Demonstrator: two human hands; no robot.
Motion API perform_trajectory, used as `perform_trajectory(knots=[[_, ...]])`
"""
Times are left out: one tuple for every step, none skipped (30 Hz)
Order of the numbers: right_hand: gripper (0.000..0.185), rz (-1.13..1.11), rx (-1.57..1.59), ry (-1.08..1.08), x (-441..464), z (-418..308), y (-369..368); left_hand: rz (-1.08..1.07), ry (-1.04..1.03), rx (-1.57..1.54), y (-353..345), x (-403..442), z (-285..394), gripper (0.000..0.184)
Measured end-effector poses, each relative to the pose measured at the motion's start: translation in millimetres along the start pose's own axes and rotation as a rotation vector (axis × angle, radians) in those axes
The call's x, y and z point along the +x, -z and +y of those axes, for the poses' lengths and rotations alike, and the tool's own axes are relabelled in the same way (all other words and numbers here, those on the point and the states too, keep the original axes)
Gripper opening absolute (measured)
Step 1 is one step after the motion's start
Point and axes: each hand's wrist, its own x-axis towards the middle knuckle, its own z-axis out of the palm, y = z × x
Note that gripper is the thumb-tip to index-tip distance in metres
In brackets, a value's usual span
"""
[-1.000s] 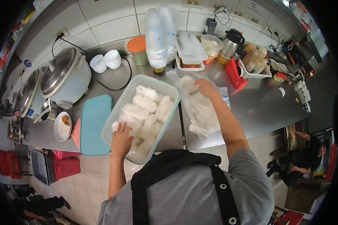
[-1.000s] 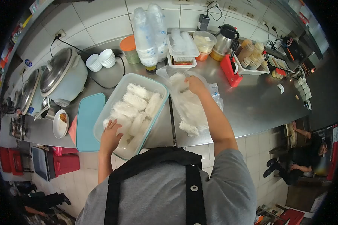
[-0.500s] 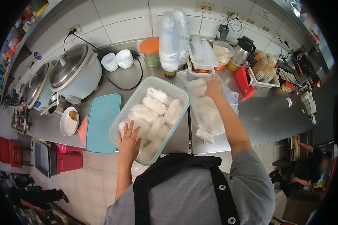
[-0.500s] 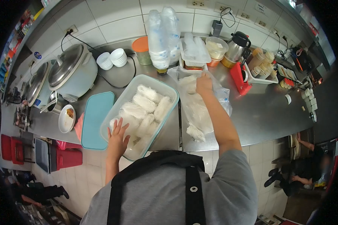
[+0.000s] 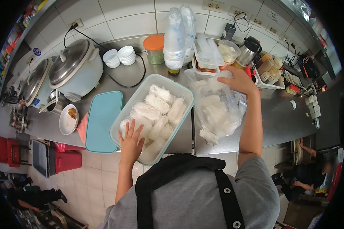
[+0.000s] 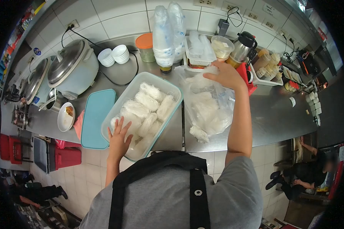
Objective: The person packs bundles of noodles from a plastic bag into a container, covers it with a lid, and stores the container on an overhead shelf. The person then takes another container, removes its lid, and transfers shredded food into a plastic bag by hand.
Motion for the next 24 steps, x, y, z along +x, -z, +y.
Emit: perform_trajectory(knots=[[0.061, -0.047, 0.068, 0.074, -5, -18, 15, 0.042, 0.0, -0.008, 3, 1, 3, 0.052], [0.057, -0.094, 0.137, 0.146, -11, -39, 29, 0.083, -0.001, -0.017, 6, 1, 5, 0.053], [0.052, -0.14, 0.207, 0.218, -12, -54, 32, 0.103, -0.004, -0.056, 8, 2, 7, 0.052], [0.049, -0.22, 0.274, 0.284, -10, -64, 24, 0.125, -0.008, -0.095, 10, 4, 9, 0.052], [0.047, -0.3, 0.34, 0.351, -5, -74, 14, 0.147, -0.012, -0.132, 12, 7, 10, 0.052], [0.044, -0.378, 0.407, 0.42, 1, -84, 3, 0.149, -0.033, -0.177, 13, 12, 12, 0.051], [0.044, -0.458, 0.366, 0.488, 11, -87, -20, 0.151, -0.054, -0.221, 13, 17, 16, 0.051], [0.044, -0.537, 0.322, 0.556, 21, -83, -48, 0.153, -0.075, -0.266, 13, 20, 21, 0.05], [0.043, -0.535, 0.308, 0.552, 25, -74, -69, 0.139, -0.112, -0.251, 12, 21, 26, 0.049], [0.041, -0.532, 0.295, 0.549, 29, -64, -90, 0.127, -0.149, -0.236, 12, 22, 33, 0.047], [0.04, -0.528, 0.279, 0.55, 34, -57, -104, 0.119, -0.186, -0.219, 13, 25, 40, 0.046], [0.037, -0.427, 0.376, 0.426, 41, -46, -105, 0.127, -0.198, -0.223, 14, 25, 46, 0.043], [0.034, -0.329, 0.471, 0.301, 46, -27, -100, 0.138, -0.193, -0.244, 13, 24, 46, 0.042], [0.032, -0.232, 0.567, 0.171, 51, -7, -97, 0.143, -0.185, -0.265, 11, 22, 45, 0.041], [0.028, -0.168, 0.495, 0.04, 56, 15, -93, 0.146, -0.178, -0.287, 9, 19, 44, 0.04], [0.025, -0.102, 0.423, -0.092, 62, 39, -92, 0.148, -0.166, -0.29, 5, 16, 42, 0.039], [0.023, -0.192, 0.244, -0.173, 70, 68, -99, 0.15, -0.157, -0.293, 2, 13, 39, 0.038], [0.022, -0.278, 0.064, -0.25, 76, 93, -110, 0.155, -0.15, -0.295, 1, 12, 37, 0.037], [0.023, -0.305, -0.053, -0.174, 75, 108, -122, 0.155, -0.151, -0.282, 0, 10, 36, 0.036], [0.024, -0.331, -0.169, -0.095, 69, 118, -134, 0.155, -0.15, -0.267, 1, 7, 36, 0.036], [0.024, -0.354, -0.286, -0.013, 67, 121, -140, 0.159, -0.148, -0.251, 1, 7, 34, 0.035], [0.021, -0.178, -0.247, -0.015, 67, 111, -137, 0.176, -0.14, -0.256, 2, 8, 32, 0.034], [0.018, -0.007, -0.206, -0.021, 67, 100, -136, 0.186, -0.131, -0.262, 2, 6, 29, 0.034], [0.016, 0.159, -0.162, -0.03, 67, 88, -138, 0.192, -0.122, -0.269, 1, 5, 29, 0.033]])
